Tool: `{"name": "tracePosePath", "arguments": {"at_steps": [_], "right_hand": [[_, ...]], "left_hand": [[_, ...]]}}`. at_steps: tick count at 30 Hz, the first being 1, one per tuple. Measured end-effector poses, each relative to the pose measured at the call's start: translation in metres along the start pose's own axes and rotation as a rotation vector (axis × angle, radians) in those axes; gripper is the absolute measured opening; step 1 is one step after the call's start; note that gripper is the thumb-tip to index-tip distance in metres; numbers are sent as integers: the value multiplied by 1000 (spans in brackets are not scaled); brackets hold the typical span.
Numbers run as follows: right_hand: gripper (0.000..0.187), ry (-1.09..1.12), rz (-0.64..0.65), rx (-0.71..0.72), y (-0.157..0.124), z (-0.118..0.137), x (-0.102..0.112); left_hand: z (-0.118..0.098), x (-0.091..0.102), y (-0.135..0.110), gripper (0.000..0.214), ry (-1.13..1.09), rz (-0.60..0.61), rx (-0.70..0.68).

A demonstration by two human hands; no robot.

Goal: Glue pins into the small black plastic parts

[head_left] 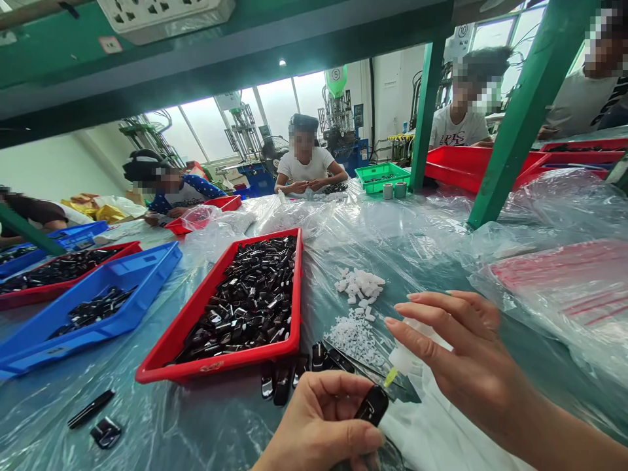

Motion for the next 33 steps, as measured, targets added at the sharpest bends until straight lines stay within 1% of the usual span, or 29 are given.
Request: {"name": "tracePosePath", "arguments": {"at_steps": [2, 12, 20, 33], "right_hand": [[30, 8, 0, 1, 0, 1, 0], [29, 17, -8, 6, -2, 1, 0], [30, 23, -5, 17, -2, 1, 0], [29, 48, -4, 25, -2, 2, 2]], "left_hand": [[-2, -2, -3, 33, 39, -37, -3], [-6, -9, -5, 25, 150, -87, -72], [-6, -11, -6, 23, 137, -44, -85], [-3, -8, -6, 22, 140, -43, -93]]}}
Point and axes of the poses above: each hand's wrist, its own y-axis towards the middle knuckle, its own x-axis out of the back of the hand, z = x × y, the point moved 4 cm from there along y, towards the middle knuckle, and after that the axes turned 11 degrees about z, right-handed, at the moved point
